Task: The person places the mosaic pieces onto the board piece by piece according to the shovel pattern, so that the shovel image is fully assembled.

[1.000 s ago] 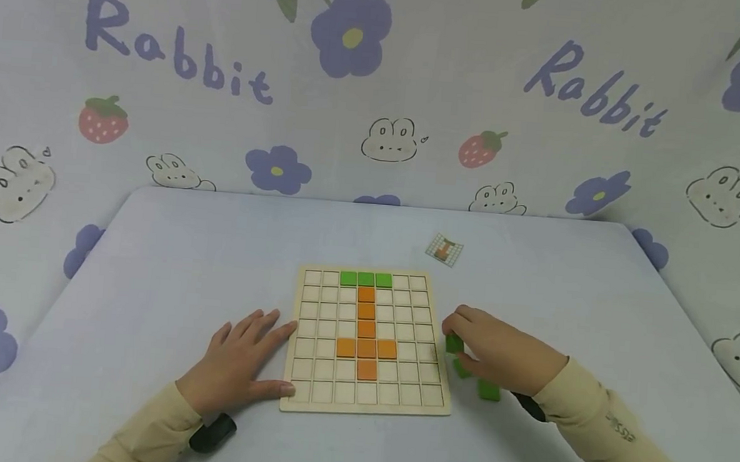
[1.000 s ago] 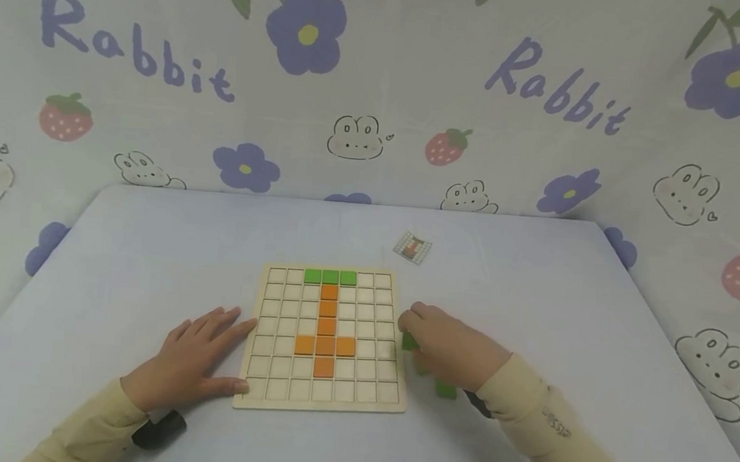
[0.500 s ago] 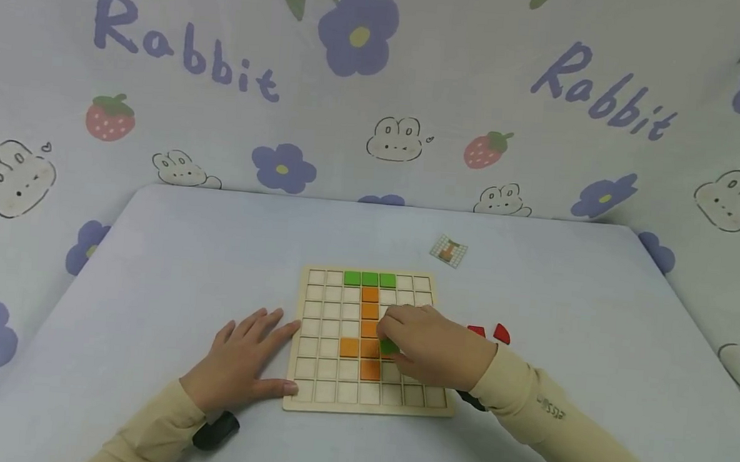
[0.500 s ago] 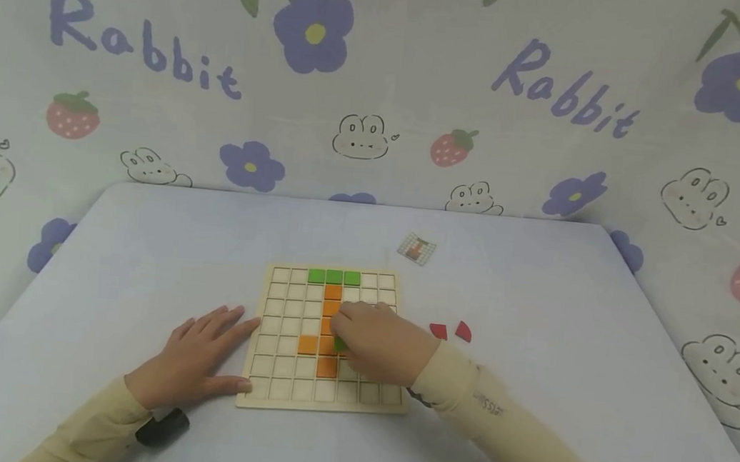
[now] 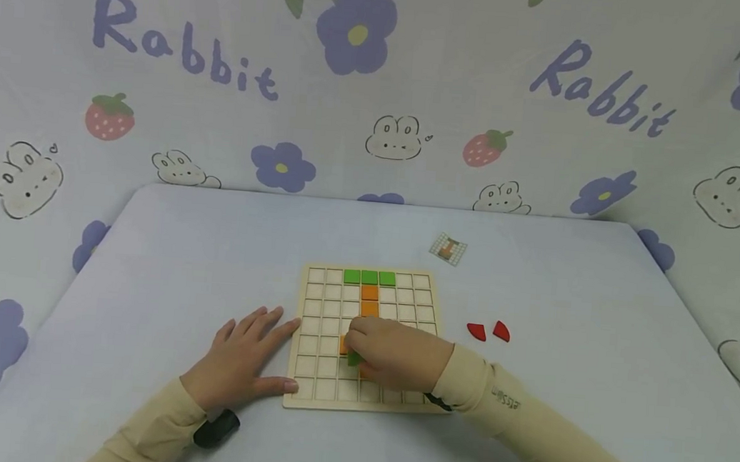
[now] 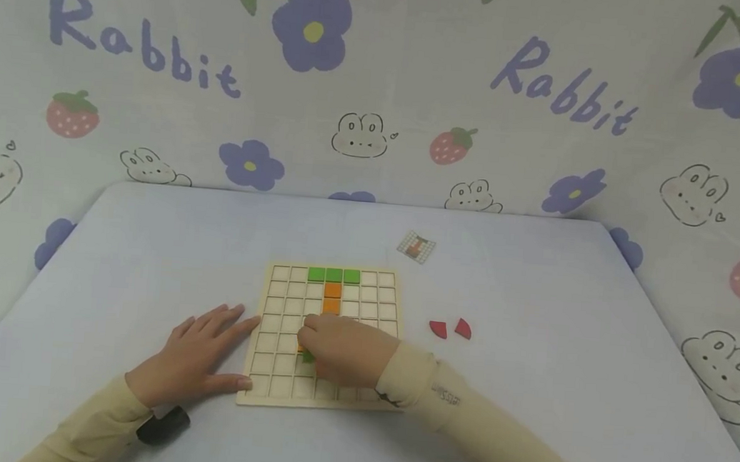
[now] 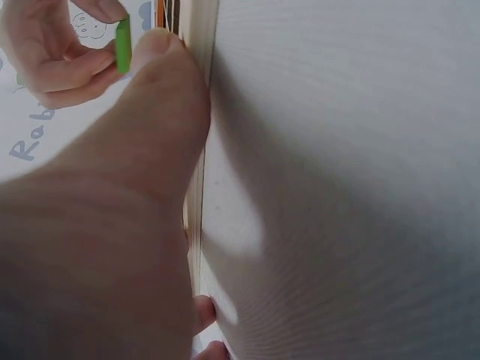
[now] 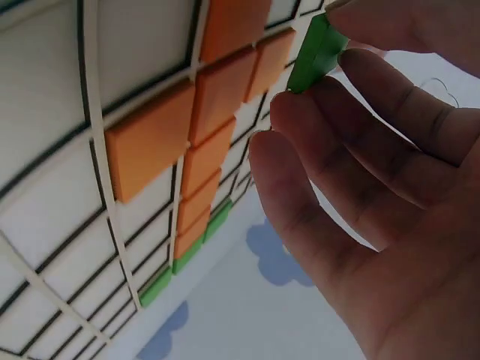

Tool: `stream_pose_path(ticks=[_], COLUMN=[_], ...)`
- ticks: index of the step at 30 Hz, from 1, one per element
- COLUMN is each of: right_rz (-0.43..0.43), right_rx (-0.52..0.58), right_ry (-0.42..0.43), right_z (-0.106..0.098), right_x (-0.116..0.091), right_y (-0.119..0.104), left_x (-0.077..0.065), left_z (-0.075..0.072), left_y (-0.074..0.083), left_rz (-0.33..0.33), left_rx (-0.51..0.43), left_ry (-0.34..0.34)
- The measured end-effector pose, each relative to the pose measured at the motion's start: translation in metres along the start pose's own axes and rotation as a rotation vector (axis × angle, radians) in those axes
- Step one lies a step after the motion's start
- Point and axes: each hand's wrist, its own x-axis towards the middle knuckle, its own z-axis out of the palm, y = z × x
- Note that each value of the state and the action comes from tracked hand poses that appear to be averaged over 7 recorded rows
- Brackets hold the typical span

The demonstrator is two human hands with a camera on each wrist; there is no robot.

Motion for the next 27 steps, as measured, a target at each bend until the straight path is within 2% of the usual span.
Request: stream_pose_path(ticks=[6, 17, 27], right_rz=[-0.032, -0.056, -0.045], right_rx=[-0.028, -0.15, -0.155], right_ry=[-0.004, 0.024, 0.03], right_z=[0.0051, 0.0086, 0.009], right_x=[0.008, 0.0104, 0.0093], right_y=[-0.006, -0.0097, -0.0095], left_x=[0.0007, 0.0023, 0.0024], left_z=[0.0003, -0.0012, -0.0034], left_y=[-0.0024, -0.0046, -0.0065], left_rz=[0.011, 0.017, 0.023], left_rx=[0.002, -0.007, -0.01], left_ry=[0.013, 0.004, 0.013])
